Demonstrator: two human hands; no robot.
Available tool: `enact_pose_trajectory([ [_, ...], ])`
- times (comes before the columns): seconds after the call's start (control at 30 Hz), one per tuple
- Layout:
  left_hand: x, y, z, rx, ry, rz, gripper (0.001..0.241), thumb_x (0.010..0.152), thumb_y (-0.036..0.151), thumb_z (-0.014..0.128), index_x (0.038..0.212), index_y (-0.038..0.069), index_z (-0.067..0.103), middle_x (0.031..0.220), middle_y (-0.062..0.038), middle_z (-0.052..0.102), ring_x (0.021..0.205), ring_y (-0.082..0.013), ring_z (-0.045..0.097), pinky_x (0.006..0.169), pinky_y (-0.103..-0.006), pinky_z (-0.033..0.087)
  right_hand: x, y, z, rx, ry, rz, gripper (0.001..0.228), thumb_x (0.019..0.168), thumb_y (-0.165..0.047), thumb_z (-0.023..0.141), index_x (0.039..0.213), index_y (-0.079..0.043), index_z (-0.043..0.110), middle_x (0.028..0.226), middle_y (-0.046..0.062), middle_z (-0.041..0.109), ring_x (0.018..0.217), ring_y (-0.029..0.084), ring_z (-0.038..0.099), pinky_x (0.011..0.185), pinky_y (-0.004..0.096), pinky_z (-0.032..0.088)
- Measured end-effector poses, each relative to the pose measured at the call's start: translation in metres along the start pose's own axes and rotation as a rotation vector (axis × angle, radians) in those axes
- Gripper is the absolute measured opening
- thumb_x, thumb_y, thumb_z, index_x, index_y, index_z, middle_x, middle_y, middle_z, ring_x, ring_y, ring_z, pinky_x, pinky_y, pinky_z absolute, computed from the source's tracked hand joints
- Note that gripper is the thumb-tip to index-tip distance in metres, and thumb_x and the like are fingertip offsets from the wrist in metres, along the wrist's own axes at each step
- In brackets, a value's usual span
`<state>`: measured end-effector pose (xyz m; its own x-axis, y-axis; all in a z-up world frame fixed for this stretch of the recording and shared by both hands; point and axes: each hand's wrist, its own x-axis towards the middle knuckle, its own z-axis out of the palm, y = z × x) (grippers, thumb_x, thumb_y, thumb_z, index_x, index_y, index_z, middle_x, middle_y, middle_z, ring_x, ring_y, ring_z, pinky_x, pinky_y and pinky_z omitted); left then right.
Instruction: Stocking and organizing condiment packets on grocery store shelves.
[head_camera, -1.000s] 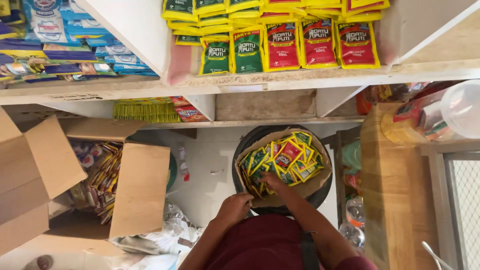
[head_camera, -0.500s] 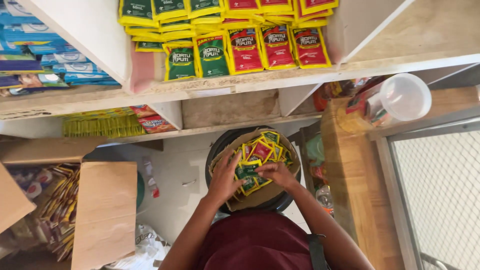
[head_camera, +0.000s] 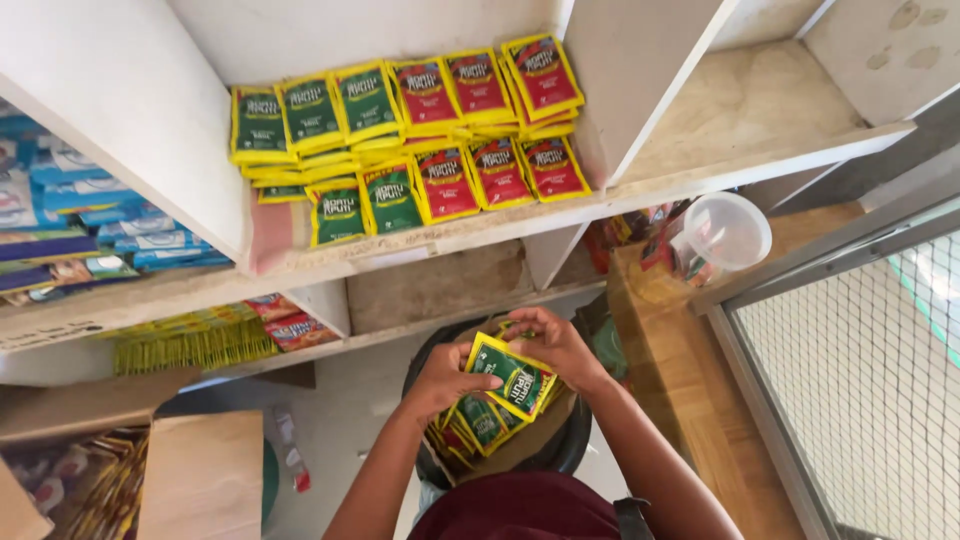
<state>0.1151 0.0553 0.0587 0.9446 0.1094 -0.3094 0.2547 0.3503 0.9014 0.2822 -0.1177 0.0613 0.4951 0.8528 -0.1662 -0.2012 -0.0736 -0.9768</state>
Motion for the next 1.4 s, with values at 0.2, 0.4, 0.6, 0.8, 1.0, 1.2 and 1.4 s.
enact_pose_trajectory([
  [0.2, -0.004, -0.002, 0.002, -0.388, 0.284, 0.040, 0.037, 0.077, 0.003, 0.082, 0.113, 0.002, 0.072, 0.101, -0.007, 0.078, 0.087, -0.0187, 0.076, 0.074, -0.0357, 0.064, -0.019, -0.006, 0.020, 0.745, 0.177, 0.271, 0.060, 0.091, -0.047, 0.054, 0.130, -0.002, 0.060, 0.120, 0.014, 0.073, 0.104, 0.023, 0.074, 0.088, 0.037, 0.061],
  [0.4, -0.001, -0.038, 0.002, -0.555, 0.340, 0.101, 0.032, 0.081, 0.004, 0.081, 0.112, 0.000, 0.073, 0.103, -0.009, 0.079, 0.089, -0.0194, 0.075, 0.078, -0.0338, 0.062, -0.005, 0.022, 0.039, 0.351, 0.288, 0.139, 0.028, 0.093, -0.018, 0.074, 0.112, 0.004, 0.071, 0.095, 0.009, 0.077, 0.076, 0.018, 0.073, 0.067, 0.033, 0.059],
  [0.6, -0.019, -0.026, 0.009, -0.541, 0.383, 0.077, 0.036, 0.078, -0.001, 0.082, 0.112, 0.001, 0.073, 0.100, -0.011, 0.079, 0.082, -0.0200, 0.076, 0.070, -0.0344, 0.062, -0.006, -0.039, 0.053, -0.018, 0.307, -0.011, 0.018, 0.083, -0.007, 0.081, 0.097, 0.003, 0.076, 0.082, 0.005, 0.079, 0.070, 0.007, 0.068, 0.062, 0.026, 0.058],
  [0.8, -0.032, 0.001, 0.018, -0.485, 0.435, 0.165, 0.035, 0.078, 0.000, 0.083, 0.111, -0.001, 0.073, 0.095, -0.012, 0.080, 0.075, -0.0182, 0.075, 0.064, -0.0321, 0.061, 0.005, -0.098, 0.070, -0.208, 0.305, -0.067, 0.015, 0.080, -0.007, 0.083, 0.092, 0.001, 0.080, 0.078, 0.003, 0.079, 0.065, 0.005, 0.065, 0.058, 0.025, 0.055],
  [1.0, -0.042, 0.014, 0.020, -0.390, 0.405, 0.335, 0.029, 0.079, -0.002, 0.084, 0.106, -0.006, 0.075, 0.087, -0.013, 0.078, 0.068, -0.0174, 0.071, 0.062, -0.0307, 0.059, 0.026, -0.108, 0.072, 0.353, 0.181, -0.081, 0.027, 0.084, -0.007, 0.076, 0.110, -0.002, 0.073, 0.093, 0.006, 0.079, 0.078, 0.012, 0.073, 0.070, 0.028, 0.061],
  [1.2, -0.044, 0.040, 0.025, -0.453, 0.566, 0.388, 0.032, 0.078, -0.002, 0.081, 0.108, -0.003, 0.072, 0.090, -0.012, 0.079, 0.072, -0.0167, 0.073, 0.062, -0.0294, 0.056, 0.039, -0.095, 0.087, 0.086, 0.023, -0.121, 0.039, 0.081, 0.003, 0.079, 0.118, 0.000, 0.070, 0.103, 0.010, 0.080, 0.093, 0.013, 0.074, 0.083, 0.030, 0.062],
  [1.4, -0.043, 0.032, 0.005, -0.472, 0.597, 0.467, 0.037, 0.082, 0.003, 0.081, 0.115, -0.003, 0.067, 0.100, -0.010, 0.077, 0.082, -0.0142, 0.074, 0.071, -0.0292, 0.061, 0.055, -0.082, 0.079, 0.178, -0.018, -0.150, 0.034, 0.084, 0.001, 0.079, 0.117, 0.005, 0.071, 0.104, 0.012, 0.079, 0.090, 0.015, 0.075, 0.080, 0.032, 0.062],
])
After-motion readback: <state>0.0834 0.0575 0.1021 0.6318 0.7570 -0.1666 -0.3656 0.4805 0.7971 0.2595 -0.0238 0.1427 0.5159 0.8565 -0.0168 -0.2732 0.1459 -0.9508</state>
